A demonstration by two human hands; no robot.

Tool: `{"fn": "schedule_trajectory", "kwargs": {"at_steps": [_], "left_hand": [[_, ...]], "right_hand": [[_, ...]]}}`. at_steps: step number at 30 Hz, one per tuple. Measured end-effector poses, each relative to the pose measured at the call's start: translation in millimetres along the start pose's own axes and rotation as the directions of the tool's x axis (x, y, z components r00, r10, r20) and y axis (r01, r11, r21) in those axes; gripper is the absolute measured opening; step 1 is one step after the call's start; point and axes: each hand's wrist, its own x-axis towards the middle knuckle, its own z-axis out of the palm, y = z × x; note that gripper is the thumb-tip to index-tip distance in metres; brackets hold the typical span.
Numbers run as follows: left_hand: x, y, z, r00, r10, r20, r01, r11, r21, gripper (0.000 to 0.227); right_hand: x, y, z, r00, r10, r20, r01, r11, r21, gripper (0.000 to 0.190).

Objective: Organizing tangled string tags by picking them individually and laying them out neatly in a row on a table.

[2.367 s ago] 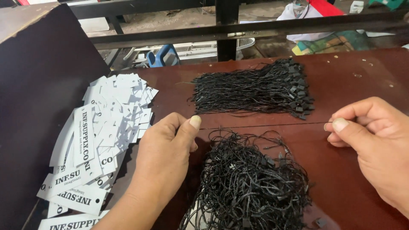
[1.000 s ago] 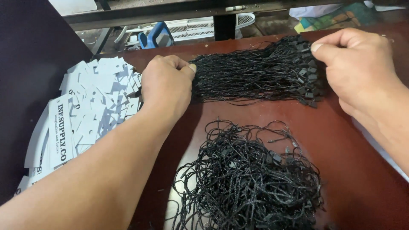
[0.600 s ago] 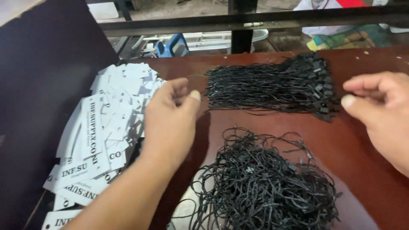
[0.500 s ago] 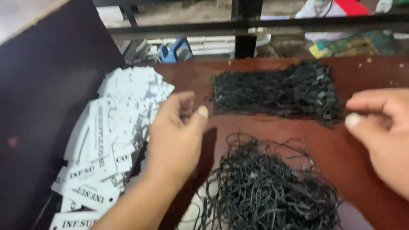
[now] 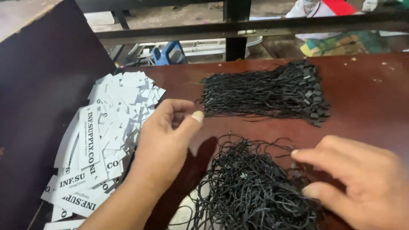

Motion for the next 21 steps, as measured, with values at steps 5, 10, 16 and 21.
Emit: {"fn": "schedule_trajectory", "kwargs": {"at_steps": [5, 10, 16, 21], "left_hand": [[-29, -5, 5, 0.997, -0.004, 0.083, -0.01, 0.984, 0.175, 0.021], [-39, -51, 23, 0.948, 0.265, 0.175, -0.314, 0.86, 0.401, 0.027], [-35, -55, 21, 0.861, 0.491, 0.128, -0.503, 0.793, 0.344, 0.02], [-50, -25, 16, 0.982, -0.034, 0.187, -0.05, 0.903, 0.426, 0.02]], "right_hand": [[-11, -10, -6, 0.997, -0.018, 0.081, 0.023, 0.998, -0.059, 0.047], [-16, 5, -1, 0.989, 0.004, 0.146, 0.004, 0.998, -0.058, 0.027], [-13, 14, 1, 0.978, 0.04, 0.204, -0.021, 0.995, -0.093, 0.026], [-24, 8, 0, 0.986, 0.139, 0.087, -0.137, 0.99, -0.023, 0.011]]}}
